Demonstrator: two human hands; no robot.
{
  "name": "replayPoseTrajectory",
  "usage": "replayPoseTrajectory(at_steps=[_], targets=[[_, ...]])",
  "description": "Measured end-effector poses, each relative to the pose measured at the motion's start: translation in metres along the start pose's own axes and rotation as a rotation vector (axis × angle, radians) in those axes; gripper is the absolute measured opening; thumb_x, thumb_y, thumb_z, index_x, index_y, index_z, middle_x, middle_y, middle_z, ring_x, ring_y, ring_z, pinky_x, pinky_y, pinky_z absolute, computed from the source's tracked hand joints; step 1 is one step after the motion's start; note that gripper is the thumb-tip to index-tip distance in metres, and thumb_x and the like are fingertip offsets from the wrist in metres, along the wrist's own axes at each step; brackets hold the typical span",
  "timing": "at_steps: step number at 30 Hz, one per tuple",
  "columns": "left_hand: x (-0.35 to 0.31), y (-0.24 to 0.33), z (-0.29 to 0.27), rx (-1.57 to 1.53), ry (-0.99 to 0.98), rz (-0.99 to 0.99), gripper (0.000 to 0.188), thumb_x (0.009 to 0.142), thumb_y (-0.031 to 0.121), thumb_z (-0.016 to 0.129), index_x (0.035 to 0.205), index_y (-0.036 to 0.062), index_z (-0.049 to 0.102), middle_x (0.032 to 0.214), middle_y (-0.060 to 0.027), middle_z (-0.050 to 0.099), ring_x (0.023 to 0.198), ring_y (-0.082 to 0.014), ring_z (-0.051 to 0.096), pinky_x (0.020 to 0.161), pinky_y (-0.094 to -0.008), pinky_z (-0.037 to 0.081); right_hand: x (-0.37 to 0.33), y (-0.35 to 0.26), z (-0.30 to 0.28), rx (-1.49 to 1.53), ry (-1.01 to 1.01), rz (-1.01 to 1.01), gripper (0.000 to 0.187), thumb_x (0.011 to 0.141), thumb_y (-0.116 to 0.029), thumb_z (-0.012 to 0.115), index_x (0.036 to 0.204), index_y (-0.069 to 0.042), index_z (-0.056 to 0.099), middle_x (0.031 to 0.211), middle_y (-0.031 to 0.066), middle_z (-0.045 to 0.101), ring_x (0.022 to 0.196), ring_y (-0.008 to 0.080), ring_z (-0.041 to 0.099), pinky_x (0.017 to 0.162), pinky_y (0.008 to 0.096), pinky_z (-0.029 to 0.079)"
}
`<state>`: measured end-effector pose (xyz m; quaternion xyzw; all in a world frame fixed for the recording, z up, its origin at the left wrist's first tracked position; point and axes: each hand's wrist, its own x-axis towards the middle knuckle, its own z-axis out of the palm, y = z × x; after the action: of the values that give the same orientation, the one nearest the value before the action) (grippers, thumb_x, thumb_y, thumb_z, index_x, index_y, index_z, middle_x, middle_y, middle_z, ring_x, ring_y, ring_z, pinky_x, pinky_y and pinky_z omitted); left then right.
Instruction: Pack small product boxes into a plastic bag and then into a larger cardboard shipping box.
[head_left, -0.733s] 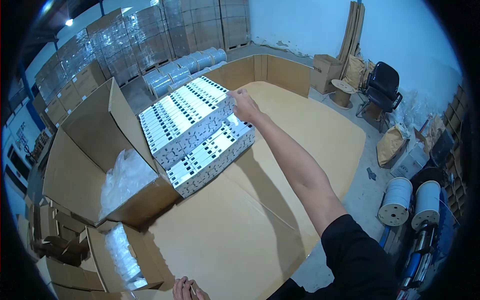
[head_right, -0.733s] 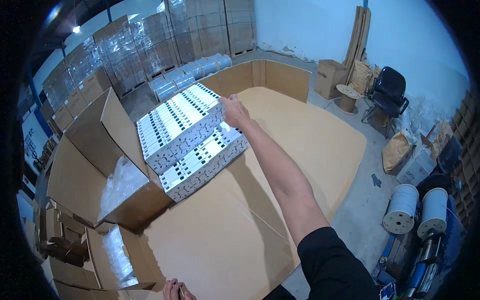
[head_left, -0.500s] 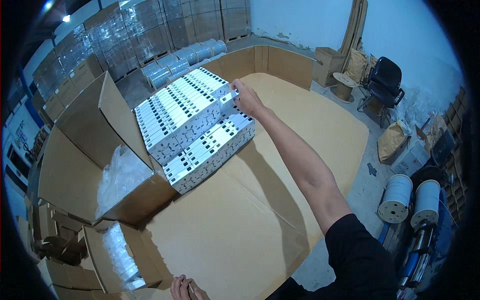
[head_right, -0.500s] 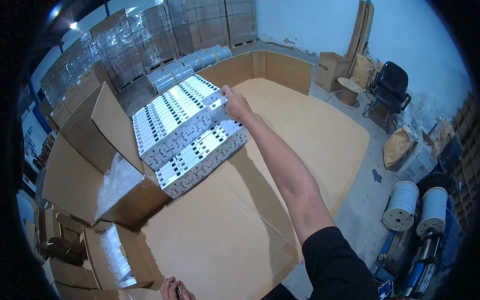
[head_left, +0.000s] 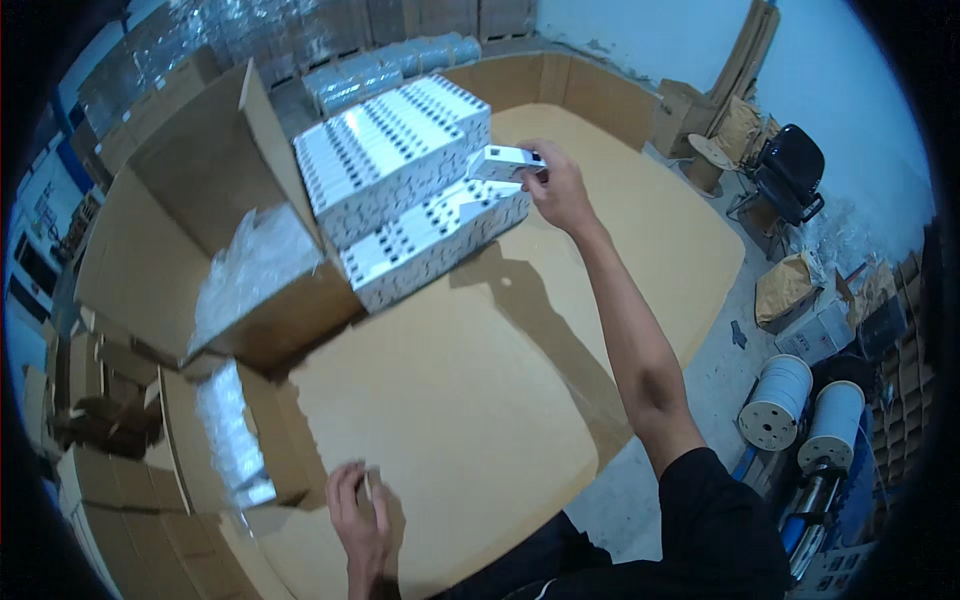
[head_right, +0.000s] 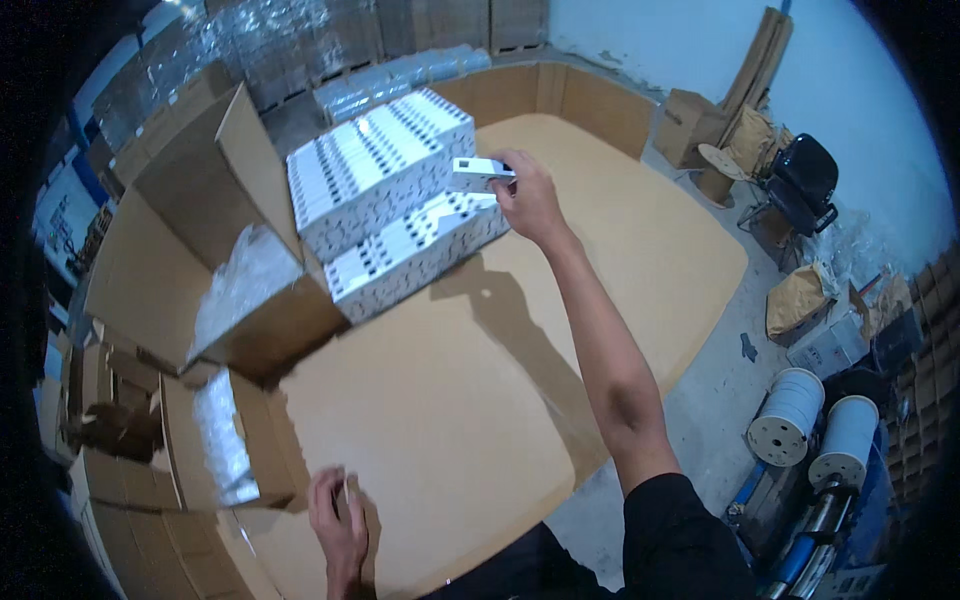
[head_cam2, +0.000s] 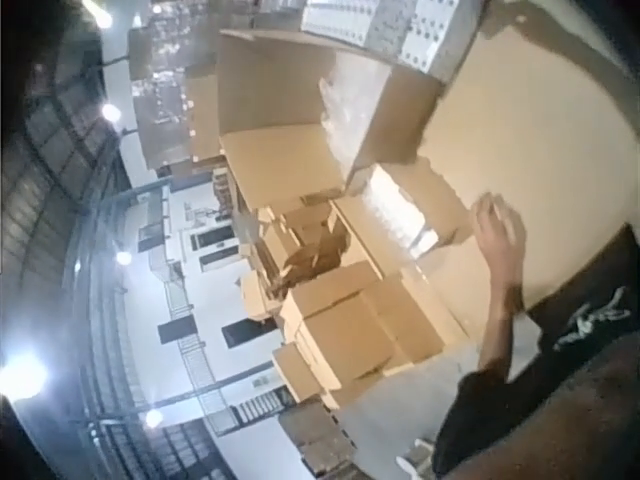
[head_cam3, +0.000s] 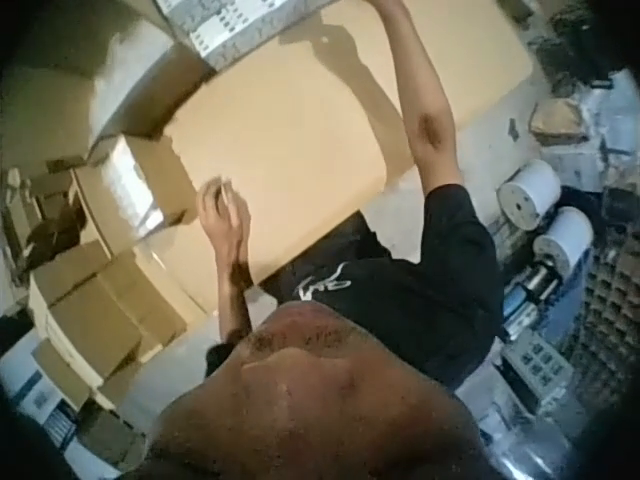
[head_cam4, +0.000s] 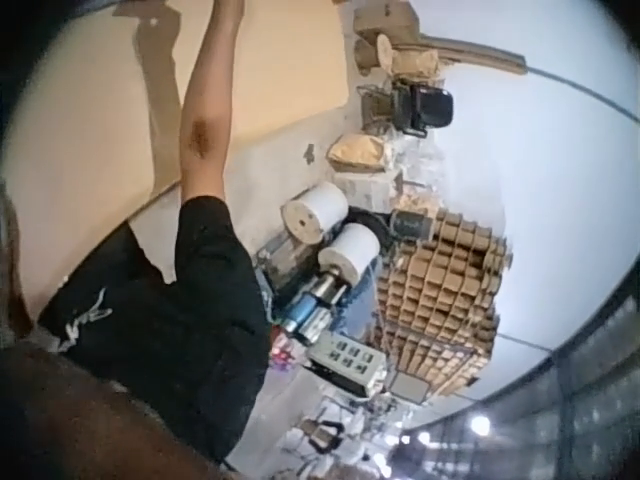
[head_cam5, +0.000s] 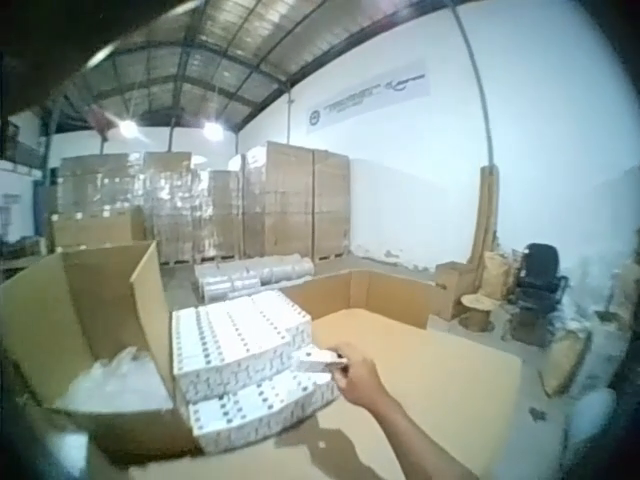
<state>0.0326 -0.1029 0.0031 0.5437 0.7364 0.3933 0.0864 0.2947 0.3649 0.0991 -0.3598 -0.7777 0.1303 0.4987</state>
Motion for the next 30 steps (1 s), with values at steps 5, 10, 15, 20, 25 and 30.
replayPoseTrajectory(at_steps=[5,10,15,20,25,30], targets=[[0.044,0.008,0.018,-0.332,0.010,-0.103,0.032,0.094,0.002,0.064,0.126,-0.0017,0.058,0.115,-0.0155,0.064,0.105,-0.0237,0.064,0.094,-0.0355,0.053,-0.076,-0.098,0.020,0.239,-0.161,0.206,0.031,0.085,0.000,0.073,0.115,0.001,0.067,0.109,0.0153,0.070,0.082,0.0245,0.071,0.070,0.0334,0.058],[0.081,0.018,0.039,-0.862,-0.049,-0.314,0.034,0.105,0.010,0.056,0.138,0.0015,0.051,0.112,-0.0118,0.066,0.095,-0.0141,0.066,0.083,-0.0256,0.054,-0.156,-0.171,0.059,0.336,-0.317,0.183,0.027,0.084,0.003,0.071,0.111,0.001,0.066,0.107,0.0150,0.069,0.084,0.0250,0.071,0.070,0.0338,0.058],[0.086,-0.012,0.036,-1.260,0.037,-0.438,0.035,0.106,0.012,0.058,0.139,0.0049,0.051,0.110,-0.0107,0.068,0.096,-0.0135,0.066,0.085,-0.0269,0.055,-0.194,-0.211,0.095,0.463,-0.402,0.060,0.025,0.083,0.005,0.067,0.108,0.001,0.066,0.127,0.0158,0.062,0.105,0.0243,0.068,0.084,0.0344,0.058],[0.092,-0.024,0.038,-0.974,0.123,-0.271,0.045,0.100,0.005,0.064,0.141,0.0056,0.047,0.111,-0.0125,0.068,0.102,-0.0147,0.065,0.090,-0.0285,0.055,-0.219,-0.196,0.122,0.777,-0.464,0.310,0.020,0.089,0.007,0.064,0.108,0.005,0.063,0.136,0.0150,0.057,0.110,0.0186,0.065,0.088,0.0329,0.057],[0.097,-0.017,0.033,-0.775,0.139,-0.185,0.066,0.094,-0.005,0.065,0.150,0.0083,0.032,0.115,-0.0178,0.070,0.106,-0.0203,0.068,0.092,-0.0332,0.056,-0.221,-0.177,0.135,0.759,-0.455,0.425,0.025,0.090,0.009,0.065,0.111,0.002,0.053,0.112,0.0116,0.066,0.101,0.0151,0.067,0.084,0.0297,0.055],[0.095,-0.017,0.025,-0.608,0.069,-0.181,0.070,0.090,-0.008,0.065,0.150,0.0081,0.033,0.117,-0.0179,0.071,0.105,-0.0237,0.070,0.093,-0.0363,0.058,-0.216,-0.184,0.130,0.576,-0.453,0.374,0.036,0.089,0.010,0.065,0.119,-0.001,0.046,0.105,0.0129,0.067,0.102,0.0188,0.068,0.088,0.0330,0.054]])
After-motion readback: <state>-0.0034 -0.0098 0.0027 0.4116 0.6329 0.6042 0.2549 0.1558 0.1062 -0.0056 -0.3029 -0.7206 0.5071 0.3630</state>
